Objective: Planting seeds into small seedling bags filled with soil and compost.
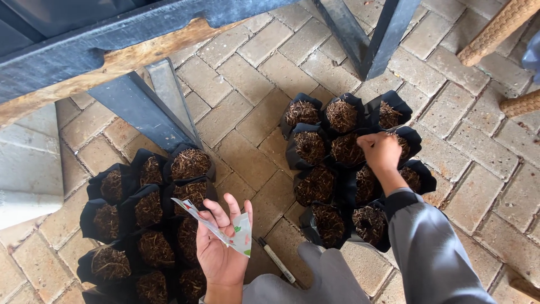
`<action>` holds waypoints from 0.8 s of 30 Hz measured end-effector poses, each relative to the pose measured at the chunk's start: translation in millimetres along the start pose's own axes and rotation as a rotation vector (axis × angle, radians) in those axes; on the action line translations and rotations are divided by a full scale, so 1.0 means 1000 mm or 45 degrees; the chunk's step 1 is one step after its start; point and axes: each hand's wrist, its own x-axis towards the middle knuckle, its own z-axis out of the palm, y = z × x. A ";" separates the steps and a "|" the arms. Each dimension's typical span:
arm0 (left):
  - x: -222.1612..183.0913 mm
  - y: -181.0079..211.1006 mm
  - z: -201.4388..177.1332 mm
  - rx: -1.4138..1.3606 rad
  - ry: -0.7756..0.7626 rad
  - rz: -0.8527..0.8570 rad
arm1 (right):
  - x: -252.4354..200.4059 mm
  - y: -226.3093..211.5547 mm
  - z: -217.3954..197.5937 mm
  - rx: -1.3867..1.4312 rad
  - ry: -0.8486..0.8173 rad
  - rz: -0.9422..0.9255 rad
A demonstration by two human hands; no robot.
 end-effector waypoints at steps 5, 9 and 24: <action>0.001 -0.001 0.002 -0.009 -0.011 -0.002 | 0.013 0.059 -0.023 0.031 0.120 0.160; 0.000 -0.003 0.002 0.008 0.050 0.016 | 0.015 0.088 -0.023 -0.208 0.129 0.254; 0.000 -0.013 0.011 0.065 -0.047 -0.030 | -0.025 0.006 -0.076 0.398 0.066 0.011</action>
